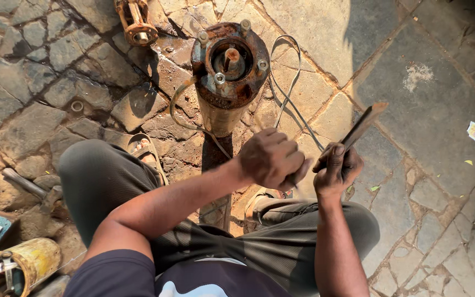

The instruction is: The person sits on a stone-paved ground and works on a rusty cylindrical pump motor, holding a metal rod against the pump while filing and scraping its rusted surface with a flat file. They reposition the rod and file repeatedly, working around the pump's top flange and body.

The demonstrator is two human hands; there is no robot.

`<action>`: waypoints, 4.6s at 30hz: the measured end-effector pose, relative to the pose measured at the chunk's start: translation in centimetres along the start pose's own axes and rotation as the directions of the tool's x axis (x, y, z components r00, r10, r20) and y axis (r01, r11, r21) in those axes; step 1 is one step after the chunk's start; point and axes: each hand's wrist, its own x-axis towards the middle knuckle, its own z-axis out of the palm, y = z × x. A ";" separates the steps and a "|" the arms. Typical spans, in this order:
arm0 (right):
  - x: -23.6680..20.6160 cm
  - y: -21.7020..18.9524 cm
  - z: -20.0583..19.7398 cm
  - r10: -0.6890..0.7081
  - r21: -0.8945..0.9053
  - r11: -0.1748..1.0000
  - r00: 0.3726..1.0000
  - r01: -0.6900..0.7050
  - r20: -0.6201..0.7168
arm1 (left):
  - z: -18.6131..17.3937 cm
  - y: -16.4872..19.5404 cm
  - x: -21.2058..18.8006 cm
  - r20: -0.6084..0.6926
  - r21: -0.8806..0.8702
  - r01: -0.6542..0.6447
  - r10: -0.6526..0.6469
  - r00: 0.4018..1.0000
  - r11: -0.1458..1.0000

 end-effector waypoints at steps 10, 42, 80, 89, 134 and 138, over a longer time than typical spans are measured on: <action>-0.2 0.7 -0.6 0.030 0.074 0.997 0.999 -0.029 -0.017 | 0.6 -1.2 -3.3 -0.149 -0.169 -0.184 0.159 0.976 0.968; -4.6 -2.7 12.9 -0.113 0.110 0.979 0.908 0.170 -0.404 | -19.0 -11.0 -6.0 -0.064 -0.790 0.467 -0.812 0.580 0.396; -3.6 1.1 17.7 0.208 0.452 0.886 0.782 0.103 -0.588 | -15.8 -12.7 -2.8 0.096 -0.157 0.618 -0.611 0.786 0.771; -3.5 1.6 17.2 0.256 0.540 0.833 0.780 0.122 -0.571 | -16.0 -12.2 -2.2 0.143 -0.223 0.697 -0.684 0.715 0.682; -3.0 0.7 18.2 0.161 0.517 0.826 0.784 0.226 -0.600 | -16.1 -12.7 -2.3 0.102 -0.273 0.686 -0.689 0.718 0.675; -3.0 0.7 18.4 0.103 0.524 0.826 0.857 0.209 -0.504 | -15.8 -12.6 -2.3 0.107 -0.251 0.698 -0.698 0.709 0.671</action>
